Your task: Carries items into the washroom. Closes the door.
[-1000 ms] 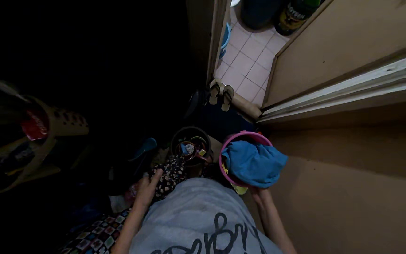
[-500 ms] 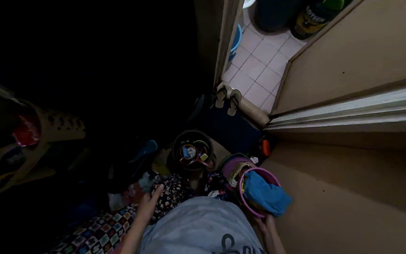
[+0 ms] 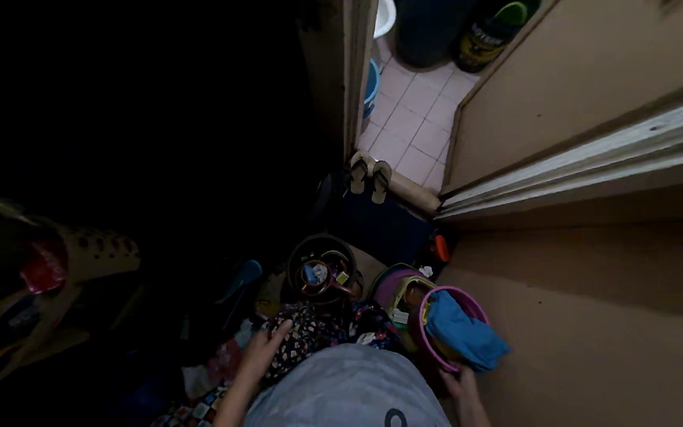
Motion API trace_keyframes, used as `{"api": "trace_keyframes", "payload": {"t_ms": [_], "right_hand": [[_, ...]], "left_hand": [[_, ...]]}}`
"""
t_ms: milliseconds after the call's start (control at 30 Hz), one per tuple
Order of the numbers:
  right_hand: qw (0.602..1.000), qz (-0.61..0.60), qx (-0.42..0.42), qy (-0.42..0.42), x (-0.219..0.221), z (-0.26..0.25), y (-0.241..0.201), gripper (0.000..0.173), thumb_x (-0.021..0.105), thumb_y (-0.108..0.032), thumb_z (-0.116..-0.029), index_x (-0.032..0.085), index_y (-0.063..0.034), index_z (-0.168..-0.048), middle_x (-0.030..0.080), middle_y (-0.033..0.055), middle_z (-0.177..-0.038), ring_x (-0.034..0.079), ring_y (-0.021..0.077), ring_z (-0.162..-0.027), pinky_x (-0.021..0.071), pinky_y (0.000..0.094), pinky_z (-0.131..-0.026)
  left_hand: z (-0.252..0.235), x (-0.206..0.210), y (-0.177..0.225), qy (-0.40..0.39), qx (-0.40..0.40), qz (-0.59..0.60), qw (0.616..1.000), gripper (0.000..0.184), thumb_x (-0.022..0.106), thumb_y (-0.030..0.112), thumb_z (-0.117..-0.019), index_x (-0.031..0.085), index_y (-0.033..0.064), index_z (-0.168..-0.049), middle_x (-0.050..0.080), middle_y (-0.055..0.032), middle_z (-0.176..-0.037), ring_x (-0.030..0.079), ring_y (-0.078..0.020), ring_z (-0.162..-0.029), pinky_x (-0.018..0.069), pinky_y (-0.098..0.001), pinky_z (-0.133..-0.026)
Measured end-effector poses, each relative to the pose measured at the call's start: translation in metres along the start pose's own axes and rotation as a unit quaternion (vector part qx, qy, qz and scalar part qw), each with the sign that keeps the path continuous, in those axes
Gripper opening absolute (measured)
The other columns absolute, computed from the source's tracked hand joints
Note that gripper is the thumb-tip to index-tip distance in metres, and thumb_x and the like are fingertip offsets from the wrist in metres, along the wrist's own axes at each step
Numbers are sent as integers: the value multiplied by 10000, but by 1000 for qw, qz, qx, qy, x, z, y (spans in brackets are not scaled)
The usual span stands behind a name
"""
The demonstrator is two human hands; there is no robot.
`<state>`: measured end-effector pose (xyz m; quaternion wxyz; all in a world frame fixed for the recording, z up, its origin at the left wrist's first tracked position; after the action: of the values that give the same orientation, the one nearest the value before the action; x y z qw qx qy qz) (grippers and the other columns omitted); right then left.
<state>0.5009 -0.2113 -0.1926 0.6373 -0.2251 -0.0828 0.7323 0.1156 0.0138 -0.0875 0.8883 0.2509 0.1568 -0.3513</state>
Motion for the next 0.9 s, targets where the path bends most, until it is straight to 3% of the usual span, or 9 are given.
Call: {"api": "trace_keyframes", "payload": {"t_ms": [67, 267, 367, 500, 733, 900], "right_hand": [[1000, 6, 1, 8, -9, 5, 5, 227, 396, -71, -1026, 433, -34, -1247, 497, 116, -1028, 555, 174, -831, 520, 318, -687], [998, 64, 5, 11, -38, 10, 30, 319, 420, -52, -1015, 425, 24, -1325, 507, 169, -1095, 547, 216, -879, 517, 353, -729], [992, 123, -4, 18, -46, 25, 38, 262, 415, -47, -1025, 467, 52, -1262, 530, 154, -995, 553, 180, -770, 511, 314, -658], [994, 102, -2, 25, -53, 39, 50, 190, 424, -11, -994, 471, 36, -1172, 500, 121, -908, 523, 151, -686, 493, 281, -587], [995, 85, 13, 42, -59, 55, 59, 195, 431, -21, -986, 467, 13, -1175, 510, 129, -923, 544, 163, -696, 510, 290, -582], [996, 83, -8, 24, -63, 49, 59, 221, 423, -49, -995, 468, 16, -1202, 523, 138, -961, 557, 180, -753, 522, 320, -632]], "left_hand": [[-4, -4, -4, 13, 22, 6, 1000, 617, 520, 456, -1055, 636, -143, -1144, 643, -326, -1095, 619, -422, -1072, 453, -604, -960], [-8, -12, -36, 18, 24, 17, 999, 653, 517, 489, -1048, 629, -149, -1129, 633, -337, -1072, 612, -430, -1048, 451, -615, -943], [-6, -13, -47, 14, 21, 10, 1000, 654, 507, 471, -1057, 612, -163, -1180, 619, -363, -1144, 599, -459, -1113, 432, -630, -987], [-4, -13, -56, 18, 31, 16, 999, 636, 501, 449, -1065, 614, -169, -1161, 621, -360, -1123, 597, -450, -1089, 437, -619, -970], [-14, -16, -73, 9, 39, 17, 999, 640, 508, 469, -1058, 620, -159, -1110, 625, -329, -1047, 601, -408, -1004, 453, -601, -913], [-19, -18, -75, -10, 45, 5, 999, 636, 497, 482, -1059, 637, -136, -1123, 640, -313, -1058, 615, -399, -1026, 456, -598, -930]]}}
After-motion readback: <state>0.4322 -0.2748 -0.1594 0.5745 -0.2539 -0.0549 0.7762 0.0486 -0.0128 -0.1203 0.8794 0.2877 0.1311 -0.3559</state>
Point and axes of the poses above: each hand's wrist, its own z-axis away from the middle knuckle, its own x-axis out of the palm, y = z × x, the point moved 4 cm from there along -z, towards the middle knuckle
